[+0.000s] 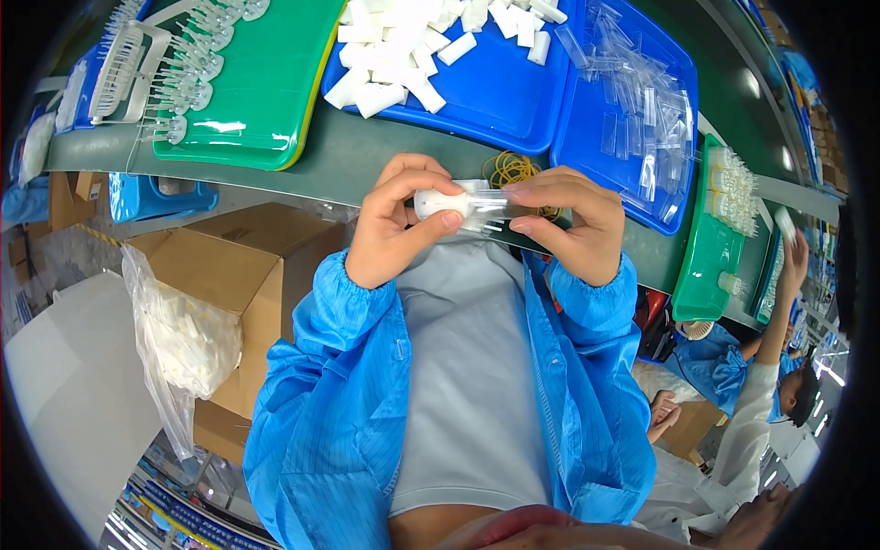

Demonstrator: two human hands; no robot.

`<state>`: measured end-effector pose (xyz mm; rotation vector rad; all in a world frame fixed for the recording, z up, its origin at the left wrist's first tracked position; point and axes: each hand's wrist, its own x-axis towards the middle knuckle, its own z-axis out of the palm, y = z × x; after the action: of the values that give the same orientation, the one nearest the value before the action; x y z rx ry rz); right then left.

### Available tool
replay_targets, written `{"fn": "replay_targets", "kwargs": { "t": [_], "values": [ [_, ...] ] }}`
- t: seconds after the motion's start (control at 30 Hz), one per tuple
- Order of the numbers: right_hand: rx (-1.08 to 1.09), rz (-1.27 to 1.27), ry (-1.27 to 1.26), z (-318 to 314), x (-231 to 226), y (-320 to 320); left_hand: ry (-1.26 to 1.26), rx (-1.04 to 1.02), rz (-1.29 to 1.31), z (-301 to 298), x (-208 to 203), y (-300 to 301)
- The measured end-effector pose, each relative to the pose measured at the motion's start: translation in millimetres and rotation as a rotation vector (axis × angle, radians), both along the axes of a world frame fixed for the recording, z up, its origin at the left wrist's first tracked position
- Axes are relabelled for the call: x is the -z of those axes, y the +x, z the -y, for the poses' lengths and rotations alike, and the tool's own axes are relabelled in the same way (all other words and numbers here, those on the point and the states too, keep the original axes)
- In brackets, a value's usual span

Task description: The person assembles filter components by fitting white inserts and clear sleeves onto pronged plastic bases, then securing the assembled bundles with rubber bands.

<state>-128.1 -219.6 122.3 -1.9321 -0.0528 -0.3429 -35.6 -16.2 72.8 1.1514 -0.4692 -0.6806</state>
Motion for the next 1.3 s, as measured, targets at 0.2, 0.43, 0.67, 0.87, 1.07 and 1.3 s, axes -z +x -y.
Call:
{"fn": "replay_targets", "kwargs": {
  "t": [0.2, 0.43, 0.67, 0.87, 1.07, 1.3],
  "values": [
    [0.081, 0.035, 0.245, -11, 16, -4, 0.093, -0.067, 0.179, 1, -3, -4],
    [0.11, 0.053, 0.231, -13, 22, -4, 0.205, -0.077, 0.275, 2, -9, -2],
    [-0.023, 0.225, -0.306, 1, 4, 7, 0.128, -0.004, -0.069, -2, -15, 4],
    [0.016, 0.23, -0.419, 5, 4, 2, -0.116, 0.058, -0.405, -14, -5, 12],
    [0.043, 0.281, -0.354, 2, 6, 7, -0.413, 0.188, -0.717, -21, 25, 16],
    [-0.049, 0.303, -0.37, -7, 7, 11, -0.468, 0.273, -0.789, -14, 39, 7]
  ]
}}
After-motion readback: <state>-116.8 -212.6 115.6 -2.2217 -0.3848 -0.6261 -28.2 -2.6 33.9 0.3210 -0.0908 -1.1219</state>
